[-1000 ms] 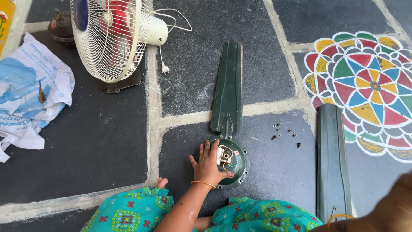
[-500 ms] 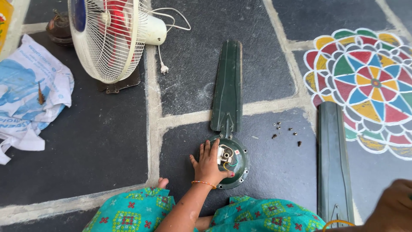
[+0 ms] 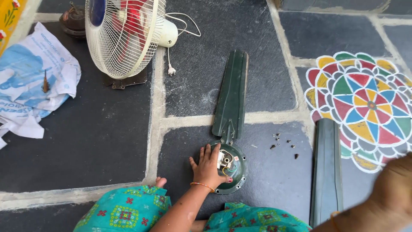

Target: The person sits on the floor and uses a screwdriver to remove screws from a ceiling fan blade and the fan motor housing. They detach the blade and place it aside, then continue to unscrew and remove components from the motor housing.

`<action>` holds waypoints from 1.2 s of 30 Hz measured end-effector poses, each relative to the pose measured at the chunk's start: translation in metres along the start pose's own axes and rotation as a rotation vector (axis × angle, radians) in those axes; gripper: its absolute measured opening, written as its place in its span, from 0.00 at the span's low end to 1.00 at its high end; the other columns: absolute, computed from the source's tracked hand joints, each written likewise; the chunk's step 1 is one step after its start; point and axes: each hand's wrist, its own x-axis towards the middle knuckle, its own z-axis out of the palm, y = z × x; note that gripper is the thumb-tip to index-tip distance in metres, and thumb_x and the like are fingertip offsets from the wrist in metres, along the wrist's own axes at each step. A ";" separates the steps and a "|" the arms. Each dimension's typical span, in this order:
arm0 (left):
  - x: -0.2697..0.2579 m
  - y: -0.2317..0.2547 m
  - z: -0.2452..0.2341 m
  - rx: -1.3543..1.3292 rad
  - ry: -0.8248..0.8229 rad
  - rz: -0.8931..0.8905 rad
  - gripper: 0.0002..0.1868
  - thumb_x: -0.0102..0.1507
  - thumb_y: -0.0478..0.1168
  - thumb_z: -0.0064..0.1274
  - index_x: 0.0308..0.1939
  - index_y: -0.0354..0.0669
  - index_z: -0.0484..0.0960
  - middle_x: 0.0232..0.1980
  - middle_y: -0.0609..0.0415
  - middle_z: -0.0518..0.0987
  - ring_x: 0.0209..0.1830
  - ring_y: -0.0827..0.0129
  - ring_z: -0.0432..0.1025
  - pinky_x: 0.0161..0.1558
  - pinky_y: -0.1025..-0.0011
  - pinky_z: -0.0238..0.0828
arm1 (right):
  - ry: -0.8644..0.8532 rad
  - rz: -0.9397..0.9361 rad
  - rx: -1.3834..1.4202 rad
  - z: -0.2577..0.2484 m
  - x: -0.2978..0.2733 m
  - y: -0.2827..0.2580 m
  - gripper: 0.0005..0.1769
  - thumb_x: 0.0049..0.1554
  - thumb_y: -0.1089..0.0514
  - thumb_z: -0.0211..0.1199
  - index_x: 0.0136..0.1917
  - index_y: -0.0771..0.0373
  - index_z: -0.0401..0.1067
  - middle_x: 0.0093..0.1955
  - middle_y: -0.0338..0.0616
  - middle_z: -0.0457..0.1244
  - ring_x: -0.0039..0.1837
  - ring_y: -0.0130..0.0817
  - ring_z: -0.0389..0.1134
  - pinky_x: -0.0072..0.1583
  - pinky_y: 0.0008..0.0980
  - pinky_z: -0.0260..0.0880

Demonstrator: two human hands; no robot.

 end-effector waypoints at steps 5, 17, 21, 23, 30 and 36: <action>-0.001 0.000 0.000 0.007 -0.005 -0.006 0.72 0.40 0.61 0.78 0.79 0.68 0.43 0.83 0.48 0.45 0.84 0.53 0.36 0.73 0.28 0.27 | -0.008 -0.065 -0.318 0.025 0.002 0.038 0.17 0.69 0.65 0.59 0.70 0.64 0.66 0.54 0.45 0.68 0.52 0.31 0.72 0.52 0.29 0.77; -0.001 0.002 -0.002 0.010 -0.017 -0.015 0.73 0.40 0.63 0.77 0.79 0.67 0.43 0.83 0.48 0.45 0.84 0.53 0.35 0.73 0.28 0.26 | -0.415 -0.210 -1.628 0.056 -0.032 0.149 0.21 0.60 0.61 0.72 0.64 0.65 0.71 0.49 0.48 0.71 0.50 0.32 0.76 0.53 0.30 0.77; -0.002 0.002 -0.002 0.009 -0.023 -0.011 0.73 0.40 0.63 0.77 0.79 0.67 0.43 0.83 0.47 0.45 0.84 0.53 0.35 0.73 0.28 0.26 | -0.472 -0.154 -1.640 0.061 -0.040 0.168 0.22 0.57 0.59 0.73 0.63 0.65 0.72 0.48 0.47 0.72 0.49 0.33 0.76 0.52 0.31 0.77; -0.002 0.002 -0.003 0.009 -0.022 -0.008 0.73 0.40 0.64 0.77 0.79 0.66 0.43 0.83 0.47 0.45 0.84 0.52 0.35 0.73 0.28 0.25 | -0.520 -0.176 -1.661 0.061 -0.041 0.172 0.22 0.58 0.59 0.73 0.63 0.65 0.72 0.49 0.48 0.71 0.50 0.34 0.76 0.51 0.31 0.77; -0.002 0.002 -0.003 0.011 -0.020 -0.007 0.73 0.41 0.63 0.77 0.79 0.66 0.43 0.83 0.46 0.45 0.84 0.51 0.35 0.72 0.28 0.25 | -0.571 -0.153 -1.626 0.057 -0.041 0.175 0.21 0.60 0.59 0.70 0.64 0.64 0.71 0.51 0.48 0.72 0.52 0.34 0.76 0.53 0.31 0.78; -0.002 0.002 -0.003 0.004 -0.023 -0.008 0.73 0.40 0.62 0.77 0.79 0.66 0.43 0.83 0.46 0.45 0.84 0.51 0.35 0.73 0.28 0.25 | -0.581 -0.133 -1.658 0.048 -0.043 0.180 0.21 0.58 0.58 0.71 0.63 0.64 0.71 0.49 0.48 0.71 0.50 0.34 0.76 0.51 0.31 0.77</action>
